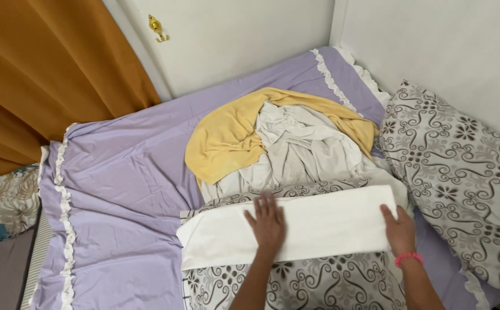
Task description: The person folds a white cloth on a bed, smoothing it out and folding it into a compact rectangular shape. They then place the folded cloth on a bedside table and proceed to fold another white cloth in the same manner on the bed.
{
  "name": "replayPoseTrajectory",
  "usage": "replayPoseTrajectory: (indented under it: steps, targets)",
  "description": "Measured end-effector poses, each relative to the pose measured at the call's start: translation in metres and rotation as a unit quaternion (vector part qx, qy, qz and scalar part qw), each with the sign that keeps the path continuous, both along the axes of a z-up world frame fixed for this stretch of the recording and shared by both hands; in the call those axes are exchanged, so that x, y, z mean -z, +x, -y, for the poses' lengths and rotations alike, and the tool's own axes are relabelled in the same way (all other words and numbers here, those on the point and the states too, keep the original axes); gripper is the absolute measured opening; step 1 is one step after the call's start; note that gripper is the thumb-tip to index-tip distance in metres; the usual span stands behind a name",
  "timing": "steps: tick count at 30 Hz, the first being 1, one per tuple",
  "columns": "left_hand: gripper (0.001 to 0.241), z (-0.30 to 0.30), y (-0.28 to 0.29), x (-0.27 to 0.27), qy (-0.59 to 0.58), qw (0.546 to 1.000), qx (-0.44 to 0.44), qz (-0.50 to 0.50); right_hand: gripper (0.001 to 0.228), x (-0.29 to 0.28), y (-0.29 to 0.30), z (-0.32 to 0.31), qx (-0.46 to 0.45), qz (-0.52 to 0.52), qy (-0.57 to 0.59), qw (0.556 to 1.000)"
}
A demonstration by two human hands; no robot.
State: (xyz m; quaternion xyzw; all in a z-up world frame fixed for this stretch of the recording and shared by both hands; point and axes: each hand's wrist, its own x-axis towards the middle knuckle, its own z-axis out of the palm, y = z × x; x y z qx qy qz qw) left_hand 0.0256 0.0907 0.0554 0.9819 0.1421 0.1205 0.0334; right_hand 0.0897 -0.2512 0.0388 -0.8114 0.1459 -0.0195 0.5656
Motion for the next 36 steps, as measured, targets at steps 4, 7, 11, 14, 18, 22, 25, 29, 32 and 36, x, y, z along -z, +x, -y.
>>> replayPoseTrajectory:
  steps: [4,7,11,14,18,22,25,29,32,36]
  targets:
    - [0.057,-0.041,-0.004,0.016,-0.165,0.983,-0.052,-0.062,0.041,0.032,0.009,0.012,-0.015,0.022,-0.141,0.99]
    - [0.047,-0.045,-0.005,0.028,-0.196,0.979,-0.056,-0.006,0.035,0.036,0.006,-0.01,0.038,0.004,-0.297,0.954]
    - [0.039,-0.037,0.002,0.02,-0.221,0.973,-0.072,-0.006,0.041,0.027,0.002,-0.077,-0.007,0.215,-0.427,0.878]
    - [0.032,-0.037,0.009,0.015,-0.253,0.964,-0.082,0.002,0.032,0.006,0.006,-0.129,-0.127,0.245,-0.41,0.869]
    - [0.023,-0.038,0.012,0.012,-0.266,0.96,-0.091,-0.012,0.025,-0.012,0.011,-0.171,-0.175,0.239,-0.362,0.884]
    - [0.02,-0.038,0.014,0.02,-0.264,0.96,-0.086,-0.022,0.016,-0.015,0.017,-0.183,-0.225,0.219,-0.355,0.88]
    - [0.022,-0.04,0.018,0.038,-0.238,0.969,-0.059,0.018,0.01,-0.011,0.02,-0.183,-0.232,0.213,-0.365,0.876]
    - [0.019,-0.042,0.021,0.031,-0.25,0.965,-0.066,0.053,0.01,-0.006,0.016,-0.183,-0.229,0.209,-0.378,0.873]
    - [0.017,-0.047,0.02,0.036,-0.233,0.962,-0.097,0.1,0.01,-0.001,0.008,-0.186,-0.19,0.245,-0.38,0.872]
    - [0.025,-0.024,0.003,0.007,-0.236,0.959,-0.02,0.158,0.022,-0.013,-0.01,-0.207,-0.173,0.214,-0.401,0.874]
